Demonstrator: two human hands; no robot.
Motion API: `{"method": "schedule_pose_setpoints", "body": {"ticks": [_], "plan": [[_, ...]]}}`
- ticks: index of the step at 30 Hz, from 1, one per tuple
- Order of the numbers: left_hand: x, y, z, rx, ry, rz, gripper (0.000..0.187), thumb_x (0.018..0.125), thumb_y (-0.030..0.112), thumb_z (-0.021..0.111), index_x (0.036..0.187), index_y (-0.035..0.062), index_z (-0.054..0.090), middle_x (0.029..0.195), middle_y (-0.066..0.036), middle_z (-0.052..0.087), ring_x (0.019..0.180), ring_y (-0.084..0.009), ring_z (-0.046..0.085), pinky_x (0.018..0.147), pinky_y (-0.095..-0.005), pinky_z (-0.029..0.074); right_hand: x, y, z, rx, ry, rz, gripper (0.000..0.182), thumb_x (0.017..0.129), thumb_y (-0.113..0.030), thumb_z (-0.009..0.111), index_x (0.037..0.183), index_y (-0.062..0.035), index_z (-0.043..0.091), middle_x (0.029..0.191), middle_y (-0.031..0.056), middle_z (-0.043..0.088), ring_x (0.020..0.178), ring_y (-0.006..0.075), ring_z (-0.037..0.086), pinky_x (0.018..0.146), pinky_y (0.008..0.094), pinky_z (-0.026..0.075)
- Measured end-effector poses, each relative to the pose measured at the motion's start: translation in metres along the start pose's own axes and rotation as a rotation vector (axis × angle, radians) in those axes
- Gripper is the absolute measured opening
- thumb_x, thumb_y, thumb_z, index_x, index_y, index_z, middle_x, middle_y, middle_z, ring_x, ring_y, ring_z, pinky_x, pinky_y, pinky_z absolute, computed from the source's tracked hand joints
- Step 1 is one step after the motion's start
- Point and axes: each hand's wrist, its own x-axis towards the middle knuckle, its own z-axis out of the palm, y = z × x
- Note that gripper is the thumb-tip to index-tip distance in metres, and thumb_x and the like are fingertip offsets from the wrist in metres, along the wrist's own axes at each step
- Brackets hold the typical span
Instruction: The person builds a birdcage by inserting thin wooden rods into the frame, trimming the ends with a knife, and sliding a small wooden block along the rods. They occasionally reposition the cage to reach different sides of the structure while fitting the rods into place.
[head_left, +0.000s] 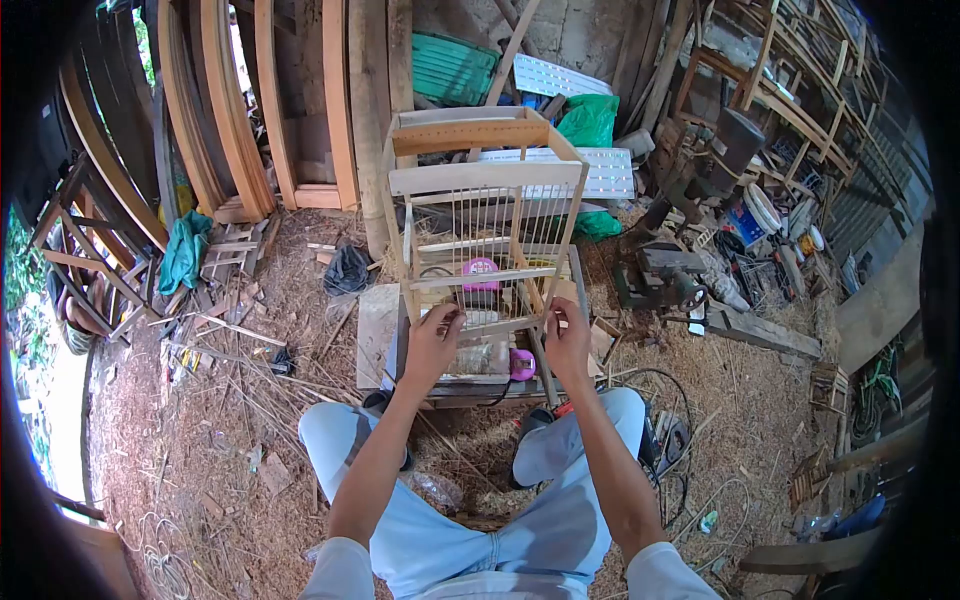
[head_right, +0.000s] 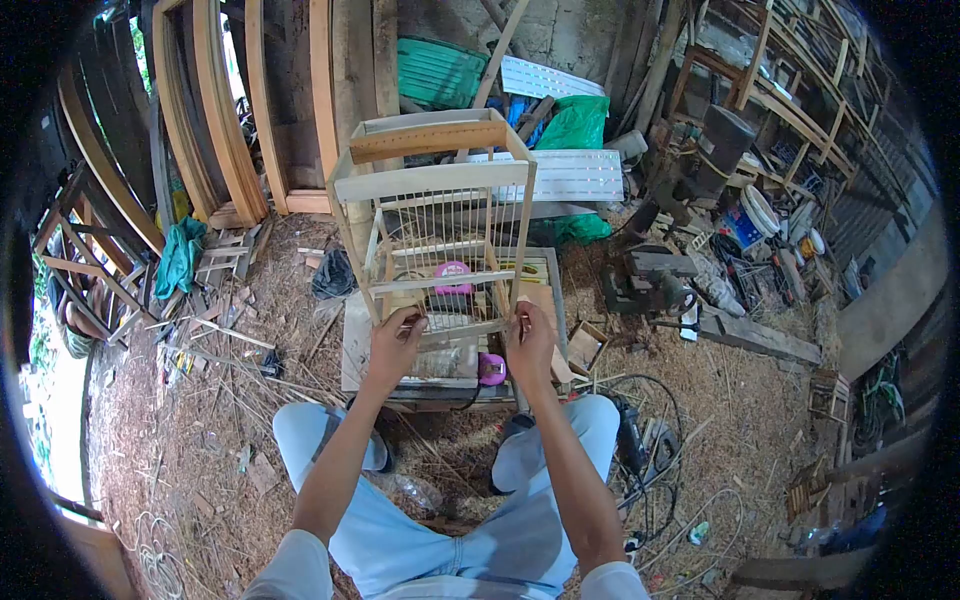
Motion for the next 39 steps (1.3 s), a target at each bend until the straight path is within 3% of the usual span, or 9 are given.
{"method": "schedule_pose_setpoints", "body": {"ticks": [12, 19, 25, 28, 30, 31, 32, 33, 39], "plan": [[0.004, 0.003, -0.008, 0.004, -0.061, 0.041, 0.012, 0.085, 0.001, 0.064, 0.097, -0.002, 0.061, 0.088, -0.017, 0.068, 0.077, -0.0287, 0.068, 0.065, -0.0338, 0.053, 0.0, -0.008, 0.003, -0.075, 0.016, -0.01, 0.016, 0.091, -0.004, 0.055, 0.104, 0.0042, 0.058, 0.092, 0.0195, 0.063, 0.08, 0.0298, 0.063, 0.073, 0.0373, 0.05], [-0.005, -0.002, -0.003, 0.071, -0.13, 0.049, 0.012, 0.086, 0.003, 0.064, 0.096, -0.0024, 0.062, 0.089, -0.017, 0.067, 0.081, -0.0314, 0.067, 0.069, -0.0348, 0.052, -0.004, -0.008, 0.0, -0.034, -0.036, 0.113, 0.019, 0.09, -0.004, 0.056, 0.107, 0.0035, 0.059, 0.092, 0.0204, 0.064, 0.082, 0.0306, 0.065, 0.074, 0.0385, 0.05], [-0.008, 0.041, -0.008, 0.283, 0.097, 0.152, 0.015, 0.085, 0.003, 0.065, 0.1, 0.0013, 0.064, 0.095, -0.016, 0.066, 0.084, -0.0342, 0.064, 0.073, -0.0376, 0.051, -0.001, -0.006, -0.001, 0.054, 0.043, 0.07, 0.025, 0.087, 0.0, 0.057, 0.111, 0.0031, 0.059, 0.094, 0.021, 0.064, 0.085, 0.0325, 0.064, 0.076, 0.0388, 0.05], [0.026, 0.087, -0.019, 0.317, 0.243, 0.335, 0.02, 0.085, 0.004, 0.066, 0.105, 0.0015, 0.063, 0.101, -0.015, 0.064, 0.089, -0.033, 0.063, 0.075, -0.0375, 0.051, 0.005, -0.007, 0.001, 0.084, 0.032, 0.075, 0.026, 0.086, 0.002, 0.057, 0.112, 0.004, 0.058, 0.095, 0.0217, 0.064, 0.087, 0.0331, 0.064, 0.078, 0.0386, 0.05], [0.056, 0.106, -0.021, 0.221, 0.321, 0.25, 0.022, 0.087, 0.005, 0.065, 0.108, -0.0015, 0.061, 0.106, -0.014, 0.063, 0.096, -0.0251, 0.063, 0.076, -0.0334, 0.052, 0.009, -0.009, 0.0, 0.093, 0.013, 0.068, 0.026, 0.086, 0.003, 0.057, 0.112, 0.0045, 0.058, 0.096, 0.022, 0.064, 0.088, 0.0331, 0.065, 0.079, 0.0383, 0.05], [0.069, 0.113, -0.023, 0.227, 0.317, 0.254, 0.022, 0.087, 0.005, 0.065, 0.108, -0.0015, 0.061, 0.106, -0.014, 0.063, 0.096, -0.0251, 0.063, 0.076, -0.0334, 0.052, 0.01, -0.012, 0.0, 0.051, 0.026, 0.032, 0.024, 0.088, -0.001, 0.057, 0.112, 0.0034, 0.059, 0.094, 0.0177, 0.066, 0.082, 0.0263, 0.064, 0.072, 0.0343, 0.049], [0.081, 0.118, -0.026, -0.007, 0.176, 0.078, 0.022, 0.088, 0.005, 0.065, 0.107, -0.003, 0.061, 0.104, -0.013, 0.064, 0.093, -0.0213, 0.063, 0.075, -0.0309, 0.052, 0.011, -0.015, 0.0, 0.009, 0.04, -0.002, 0.022, 0.091, -0.005, 0.058, 0.111, 0.0023, 0.06, 0.093, 0.0134, 0.067, 0.076, 0.0195, 0.063, 0.066, 0.0303, 0.049], [0.09, 0.122, -0.029, -0.237, 0.031, -0.101, 0.021, 0.089, 0.006, 0.064, 0.107, -0.0045, 0.061, 0.103, -0.012, 0.065, 0.091, -0.0176, 0.064, 0.075, -0.0284, 0.053, 0.012, -0.018, 0.001, 0.016, 0.048, 0.003, 0.022, 0.091, -0.005, 0.058, 0.111, 0.0023, 0.06, 0.093, 0.0134, 0.067, 0.076, 0.0195, 0.063, 0.066, 0.0303, 0.049], [0.11, 0.102, -0.042, -0.404, 0.006, -0.14, 0.017, 0.092, 0.005, 0.06, 0.106, -0.0063, 0.061, 0.09, -0.008, 0.066, 0.076, -0.0144, 0.065, 0.074, -0.0258, 0.055, 0.022, -0.024, -0.002, 0.138, 0.086, -0.061, 0.021, 0.09, -0.006, 0.058, 0.11, 0.0021, 0.062, 0.092, 0.0143, 0.068, 0.081, 0.0203, 0.066, 0.066, 0.0311, 0.05]]}}
